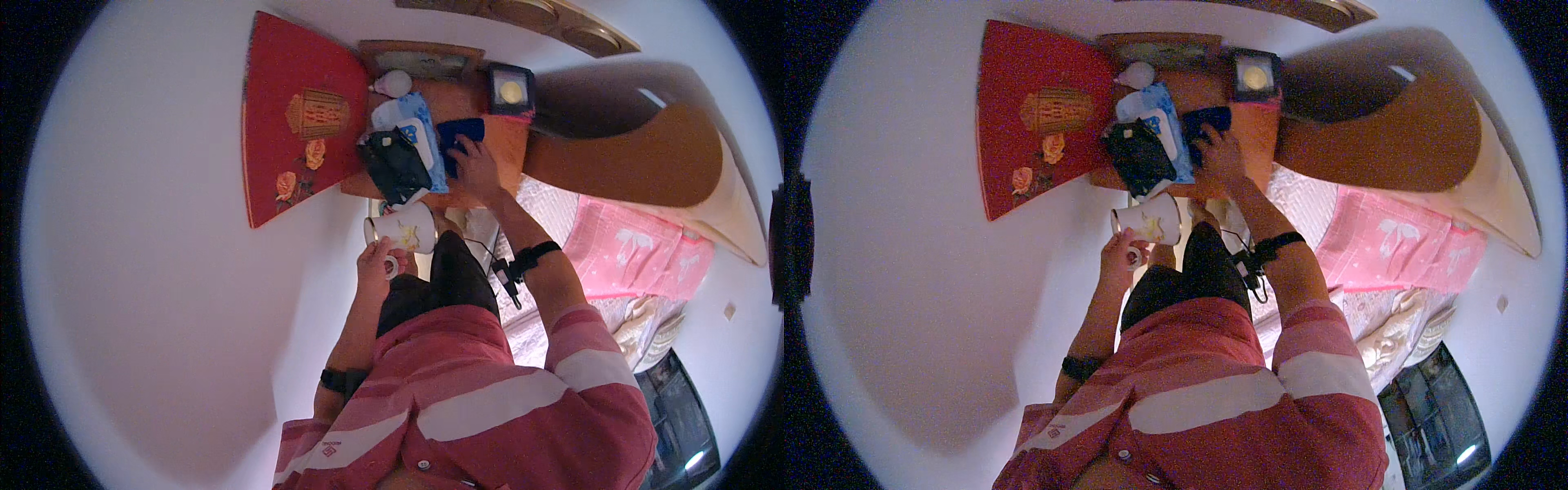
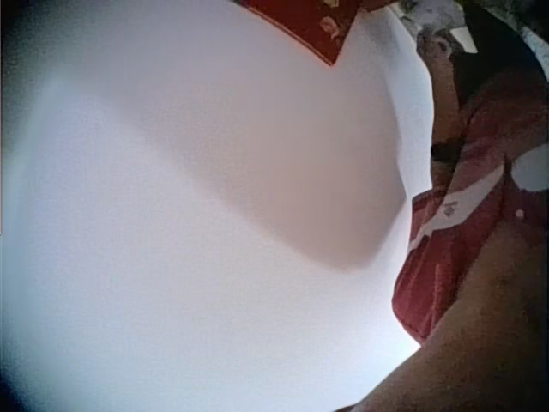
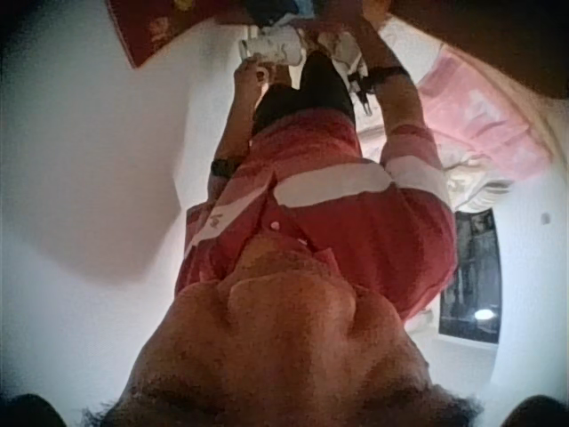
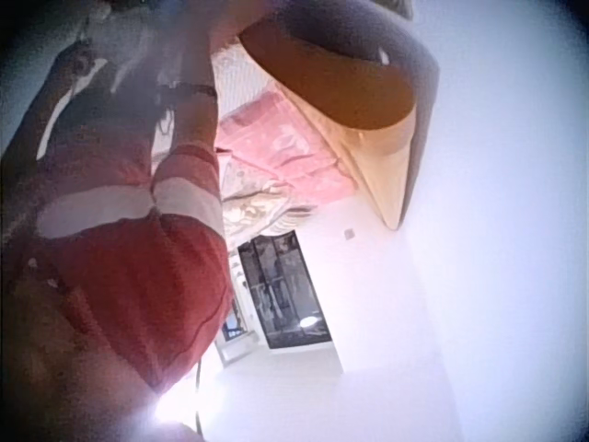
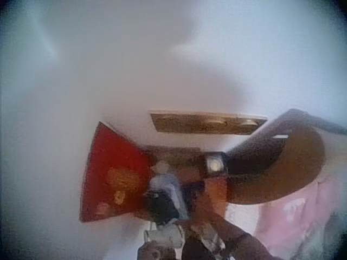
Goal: The person wipes a wall lamp shade with a blue cloth, carries it to a bedroom, and installs it onto a wall-mounted fixture. They then place a light bulb into the socket and secure the shade.
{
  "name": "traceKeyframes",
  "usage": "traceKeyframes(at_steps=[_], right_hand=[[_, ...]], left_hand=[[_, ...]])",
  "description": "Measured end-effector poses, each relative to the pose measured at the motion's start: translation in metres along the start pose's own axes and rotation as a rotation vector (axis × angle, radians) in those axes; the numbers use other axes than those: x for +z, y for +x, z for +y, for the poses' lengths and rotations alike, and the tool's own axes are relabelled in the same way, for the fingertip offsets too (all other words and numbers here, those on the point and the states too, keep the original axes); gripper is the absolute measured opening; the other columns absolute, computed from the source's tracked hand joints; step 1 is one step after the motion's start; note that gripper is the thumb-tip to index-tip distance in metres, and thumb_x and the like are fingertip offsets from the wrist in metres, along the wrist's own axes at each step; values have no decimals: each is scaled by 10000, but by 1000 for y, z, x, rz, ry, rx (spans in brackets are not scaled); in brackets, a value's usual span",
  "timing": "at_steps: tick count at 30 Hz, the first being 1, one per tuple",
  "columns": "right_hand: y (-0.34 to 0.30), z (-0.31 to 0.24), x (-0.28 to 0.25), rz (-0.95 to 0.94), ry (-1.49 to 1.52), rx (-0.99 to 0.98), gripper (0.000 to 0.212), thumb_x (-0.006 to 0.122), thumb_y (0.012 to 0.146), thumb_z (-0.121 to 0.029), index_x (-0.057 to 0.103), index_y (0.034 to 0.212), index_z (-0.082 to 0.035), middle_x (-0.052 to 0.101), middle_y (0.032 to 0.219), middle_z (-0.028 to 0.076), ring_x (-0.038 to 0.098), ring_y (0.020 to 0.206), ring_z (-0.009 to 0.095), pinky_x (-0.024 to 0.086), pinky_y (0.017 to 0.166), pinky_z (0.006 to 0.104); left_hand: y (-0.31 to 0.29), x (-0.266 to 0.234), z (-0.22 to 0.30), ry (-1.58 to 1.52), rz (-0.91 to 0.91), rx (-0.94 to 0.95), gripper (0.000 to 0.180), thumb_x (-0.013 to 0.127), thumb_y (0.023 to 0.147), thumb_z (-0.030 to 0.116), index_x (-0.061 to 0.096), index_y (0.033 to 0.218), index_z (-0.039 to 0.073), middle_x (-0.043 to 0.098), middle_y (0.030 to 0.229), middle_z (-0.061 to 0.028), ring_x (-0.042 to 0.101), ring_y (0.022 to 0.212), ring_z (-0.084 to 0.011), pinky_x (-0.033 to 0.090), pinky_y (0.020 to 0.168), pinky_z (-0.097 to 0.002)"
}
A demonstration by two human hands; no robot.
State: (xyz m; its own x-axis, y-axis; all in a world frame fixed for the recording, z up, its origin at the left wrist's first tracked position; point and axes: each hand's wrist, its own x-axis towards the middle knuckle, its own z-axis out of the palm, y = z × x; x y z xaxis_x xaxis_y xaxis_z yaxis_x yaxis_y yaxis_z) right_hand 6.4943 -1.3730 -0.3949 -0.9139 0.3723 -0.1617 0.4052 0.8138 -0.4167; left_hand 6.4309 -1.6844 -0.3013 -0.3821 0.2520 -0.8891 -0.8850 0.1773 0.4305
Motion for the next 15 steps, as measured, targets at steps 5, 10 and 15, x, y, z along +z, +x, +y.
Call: traceKeyframes(at_steps=[5,10,15], right_hand=[[-78,-6,16,-50,44,4,373,724,765,-128,754,1135,-159,542,1429,128,549,1194,393,481,1032,479],[-106,11,25,-287,16,237,208,650,792,-128,757,968,-102,592,1310,157,567,1196,374,495,1006,483],[-52,59,-32,196,-14,291,511,637,775,-54,597,1283,-100,565,1229,202,573,1109,439,507,966,533]], left_hand=[[4,1,7,37,12,-24,319,656,1016,323,610,1106,21,725,820,-129,691,624,-189,566,517,-318],[6,-1,5,60,-11,-85,296,636,1026,325,596,1117,46,724,842,-142,694,653,-218,571,542,-339],[5,-14,-6,103,-20,-102,319,653,1015,348,602,1121,52,730,877,-143,704,682,-230,575,555,-349]])
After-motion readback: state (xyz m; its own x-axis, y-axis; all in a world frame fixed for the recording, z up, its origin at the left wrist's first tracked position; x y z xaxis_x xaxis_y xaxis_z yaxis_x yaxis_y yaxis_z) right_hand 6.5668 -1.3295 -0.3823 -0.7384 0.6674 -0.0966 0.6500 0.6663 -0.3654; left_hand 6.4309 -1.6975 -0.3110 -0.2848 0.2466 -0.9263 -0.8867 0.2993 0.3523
